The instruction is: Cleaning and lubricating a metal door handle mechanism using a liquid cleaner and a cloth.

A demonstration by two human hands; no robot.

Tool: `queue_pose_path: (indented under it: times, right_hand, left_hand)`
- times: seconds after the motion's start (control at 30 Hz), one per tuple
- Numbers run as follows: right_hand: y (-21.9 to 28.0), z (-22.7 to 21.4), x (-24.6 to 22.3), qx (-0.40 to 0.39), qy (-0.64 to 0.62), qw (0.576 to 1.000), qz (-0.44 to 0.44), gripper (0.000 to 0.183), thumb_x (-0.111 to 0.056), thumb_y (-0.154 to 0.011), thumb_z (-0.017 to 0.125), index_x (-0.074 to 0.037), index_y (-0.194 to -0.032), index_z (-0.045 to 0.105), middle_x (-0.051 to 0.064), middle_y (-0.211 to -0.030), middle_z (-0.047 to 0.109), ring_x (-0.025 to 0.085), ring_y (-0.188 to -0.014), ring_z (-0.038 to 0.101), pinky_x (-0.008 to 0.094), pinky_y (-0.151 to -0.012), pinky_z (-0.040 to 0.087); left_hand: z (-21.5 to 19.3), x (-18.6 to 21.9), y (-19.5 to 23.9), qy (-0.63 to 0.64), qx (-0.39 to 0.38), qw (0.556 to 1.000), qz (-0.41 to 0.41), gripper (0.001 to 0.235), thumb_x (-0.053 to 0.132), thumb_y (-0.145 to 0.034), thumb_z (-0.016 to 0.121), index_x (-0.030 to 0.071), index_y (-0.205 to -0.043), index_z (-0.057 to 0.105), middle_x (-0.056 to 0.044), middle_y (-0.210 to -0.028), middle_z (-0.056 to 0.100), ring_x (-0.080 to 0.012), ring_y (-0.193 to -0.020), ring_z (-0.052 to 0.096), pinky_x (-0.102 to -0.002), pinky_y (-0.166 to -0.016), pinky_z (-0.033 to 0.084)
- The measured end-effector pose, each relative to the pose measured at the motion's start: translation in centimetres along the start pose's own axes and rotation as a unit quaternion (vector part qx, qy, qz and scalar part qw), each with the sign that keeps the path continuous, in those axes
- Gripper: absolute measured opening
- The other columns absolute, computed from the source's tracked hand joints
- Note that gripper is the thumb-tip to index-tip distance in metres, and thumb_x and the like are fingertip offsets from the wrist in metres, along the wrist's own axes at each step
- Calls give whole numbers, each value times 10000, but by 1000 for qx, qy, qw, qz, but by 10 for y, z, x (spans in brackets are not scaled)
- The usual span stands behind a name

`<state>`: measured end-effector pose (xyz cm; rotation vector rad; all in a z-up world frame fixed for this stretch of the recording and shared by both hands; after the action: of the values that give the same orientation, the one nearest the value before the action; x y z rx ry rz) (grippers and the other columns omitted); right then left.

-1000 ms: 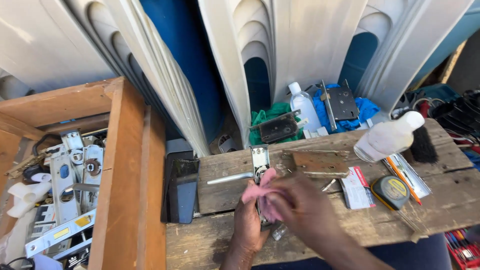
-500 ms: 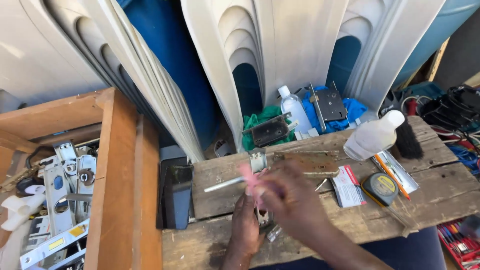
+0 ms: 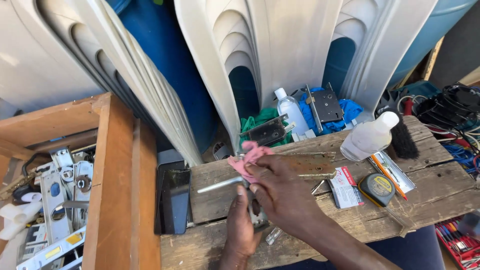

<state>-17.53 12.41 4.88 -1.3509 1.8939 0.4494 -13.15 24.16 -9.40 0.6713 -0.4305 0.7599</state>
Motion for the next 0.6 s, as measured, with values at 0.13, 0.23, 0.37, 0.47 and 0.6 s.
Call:
queue_pose_path:
  times: [0.13, 0.23, 0.37, 0.47, 0.6]
  right_hand:
    - [-14, 7, 7, -38, 108, 993, -38, 430, -372, -1044, 531, -238, -1419, 693, 30, -1306, 603, 350, -980, 702, 547, -562, 559]
    - [-16, 9, 2, -25, 85, 995, -54, 395, -364, -967, 615, -199, -1307, 733, 32, -1194, 645, 320, -899, 725, 508, -568, 571]
    - [-19, -8, 14, -96, -49, 994, -20, 356, -252, -940, 679, -218, -1279, 779, -19, -1059, 657, 178, -837, 680, 360, -657, 500]
    - [-20, -12, 11, -125, -127, 984, 31, 207, -228, -940, 755, -228, -1124, 849, -32, -930, 586, 123, -799, 560, 284, -671, 466]
    - [-27, -2, 0, 40, -31, 996, -71, 290, -326, -990, 690, -194, -1233, 776, 38, -1118, 641, 195, -983, 618, 365, -699, 542]
  left_hand:
    - [-4, -7, -5, -20, 33, 999, 37, 616, 525, -1040, 590, 88, -611, 521, -87, -559, 539, -275, -520, 553, -429, -538, 428]
    - [-7, 1, -3, -175, 15, 980, 89, 629, 608, -1043, 511, 130, -635, 473, -37, -658, 441, -218, -643, 400, -396, -695, 297]
    - [6, 2, 7, -47, 0, 998, 44, 535, 467, -1055, 555, -17, -964, 763, -163, -700, 728, -294, -602, 672, -440, -567, 555]
    - [12, 5, 5, -29, -39, 999, 11, 561, 501, -997, 599, 31, -1278, 722, -141, -793, 720, -249, -630, 683, -404, -568, 586]
    - [23, 12, 11, -52, -29, 998, 26, 515, 454, -1035, 563, 2, -1188, 757, -154, -834, 728, -272, -714, 706, -417, -644, 570]
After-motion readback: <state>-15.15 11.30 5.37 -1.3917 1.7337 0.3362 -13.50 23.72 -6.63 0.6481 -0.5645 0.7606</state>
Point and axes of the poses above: each hand's wrist, its own y-axis away from the middle knuckle, its own z-axis out of the palm, x = y × z, the point moved 2 cm from there along -y, towards the middle knuckle
